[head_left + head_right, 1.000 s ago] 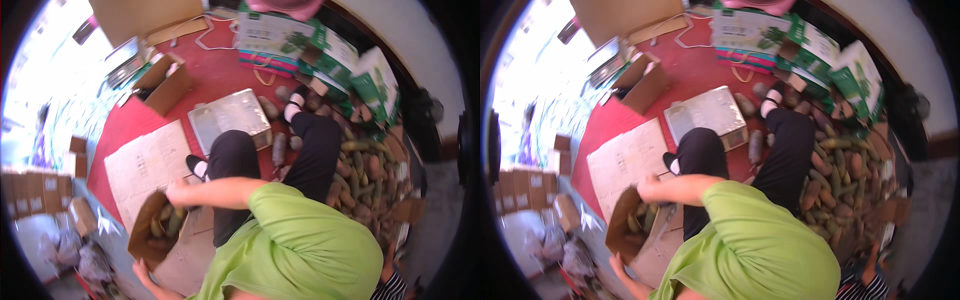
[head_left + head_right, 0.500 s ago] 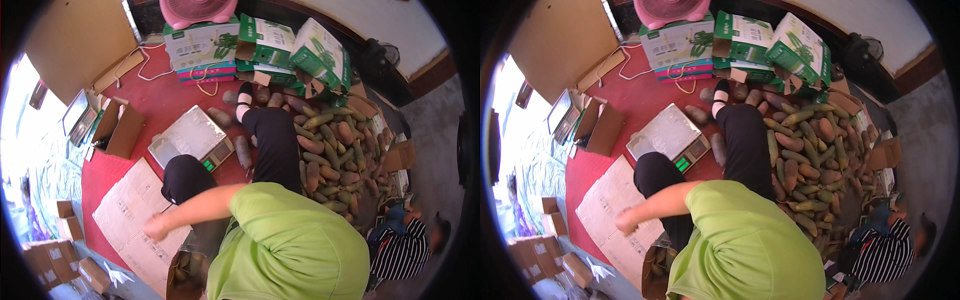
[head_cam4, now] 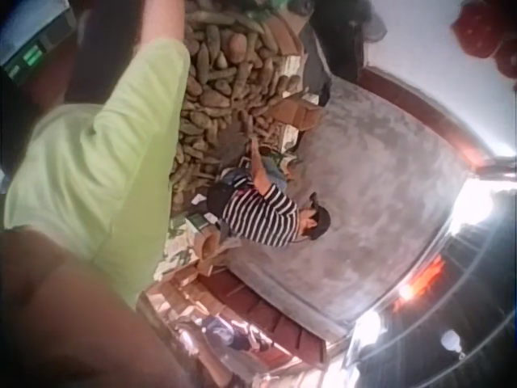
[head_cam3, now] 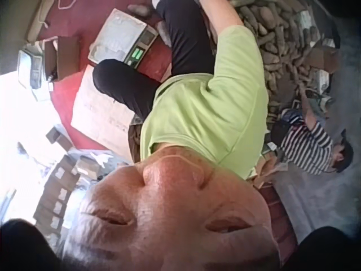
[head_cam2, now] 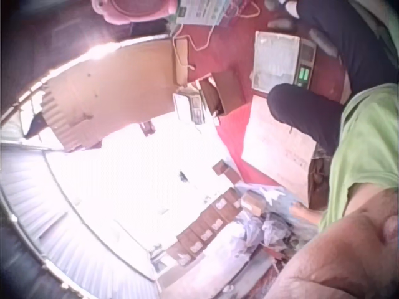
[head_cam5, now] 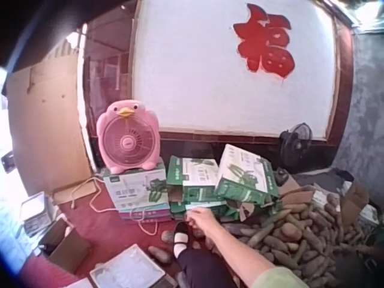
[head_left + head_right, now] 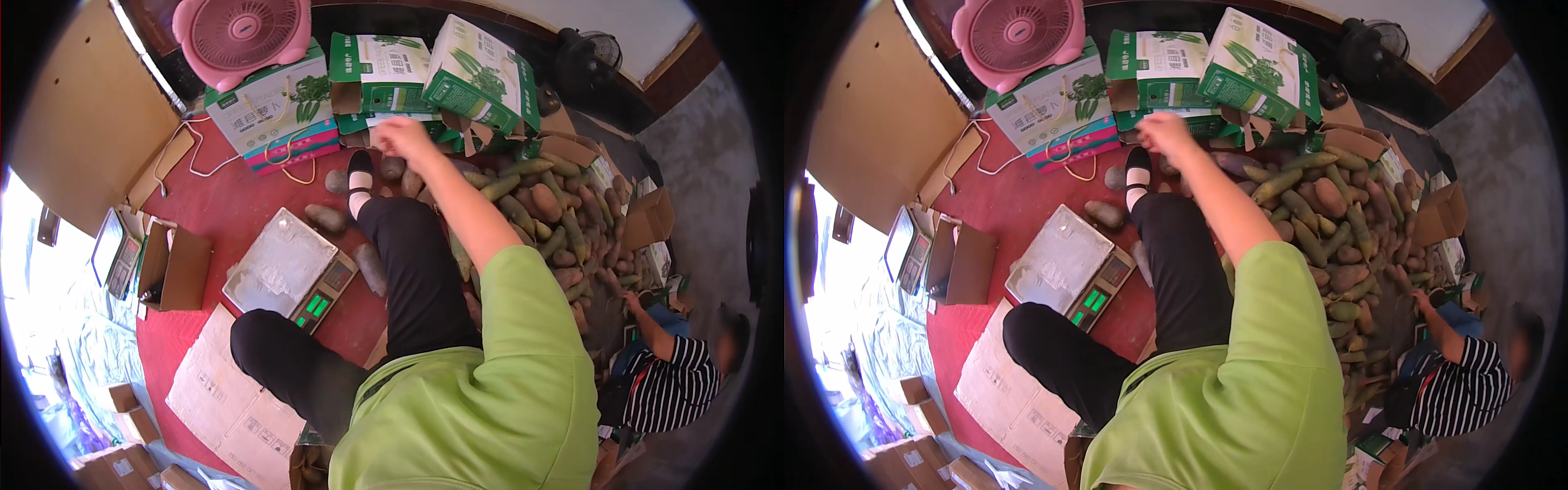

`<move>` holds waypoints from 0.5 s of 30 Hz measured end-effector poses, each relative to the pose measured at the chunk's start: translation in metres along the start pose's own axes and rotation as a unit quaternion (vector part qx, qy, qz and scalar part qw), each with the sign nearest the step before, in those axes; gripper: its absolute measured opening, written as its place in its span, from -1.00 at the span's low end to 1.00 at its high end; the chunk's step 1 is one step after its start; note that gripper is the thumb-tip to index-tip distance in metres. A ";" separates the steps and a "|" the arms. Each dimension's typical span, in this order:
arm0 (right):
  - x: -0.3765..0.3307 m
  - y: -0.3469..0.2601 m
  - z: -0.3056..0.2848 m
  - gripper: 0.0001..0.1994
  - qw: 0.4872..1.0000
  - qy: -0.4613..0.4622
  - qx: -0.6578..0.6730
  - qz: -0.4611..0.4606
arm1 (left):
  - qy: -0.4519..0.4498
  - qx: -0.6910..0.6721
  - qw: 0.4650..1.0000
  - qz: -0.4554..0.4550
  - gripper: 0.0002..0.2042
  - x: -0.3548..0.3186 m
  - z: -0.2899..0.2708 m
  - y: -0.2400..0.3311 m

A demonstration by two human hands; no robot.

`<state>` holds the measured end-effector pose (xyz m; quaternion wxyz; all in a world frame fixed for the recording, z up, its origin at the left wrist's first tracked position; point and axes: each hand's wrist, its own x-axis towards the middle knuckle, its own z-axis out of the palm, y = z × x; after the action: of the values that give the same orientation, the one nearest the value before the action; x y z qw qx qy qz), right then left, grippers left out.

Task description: Sorting, weighing, and packing green radishes into boxes and bags.

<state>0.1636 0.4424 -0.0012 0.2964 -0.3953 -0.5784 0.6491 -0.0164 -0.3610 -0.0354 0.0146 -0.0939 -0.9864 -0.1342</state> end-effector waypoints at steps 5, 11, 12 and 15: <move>0.023 0.042 -0.145 -0.81 0.947 0.236 0.206 0.066 | 0.037 -0.023 0.999 0.029 -0.76 0.029 -0.004 0.078; 0.037 0.080 -0.216 -0.82 0.890 0.336 0.292 0.096 | 0.083 -0.121 0.977 0.156 -0.86 0.071 -0.008 0.260; 0.040 0.084 -0.230 -0.74 0.891 0.333 0.294 0.092 | 0.074 -0.153 0.968 0.182 -0.87 0.076 -0.002 0.294; 0.046 0.088 -0.234 -0.66 0.885 0.344 0.303 0.084 | 0.039 -0.201 0.943 0.263 -0.90 0.082 0.017 0.363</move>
<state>0.3474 0.5881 -0.1001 0.5262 -0.5319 -0.1793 0.6388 -0.0284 0.0020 0.0479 0.0689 -0.3457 -0.8777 -0.3246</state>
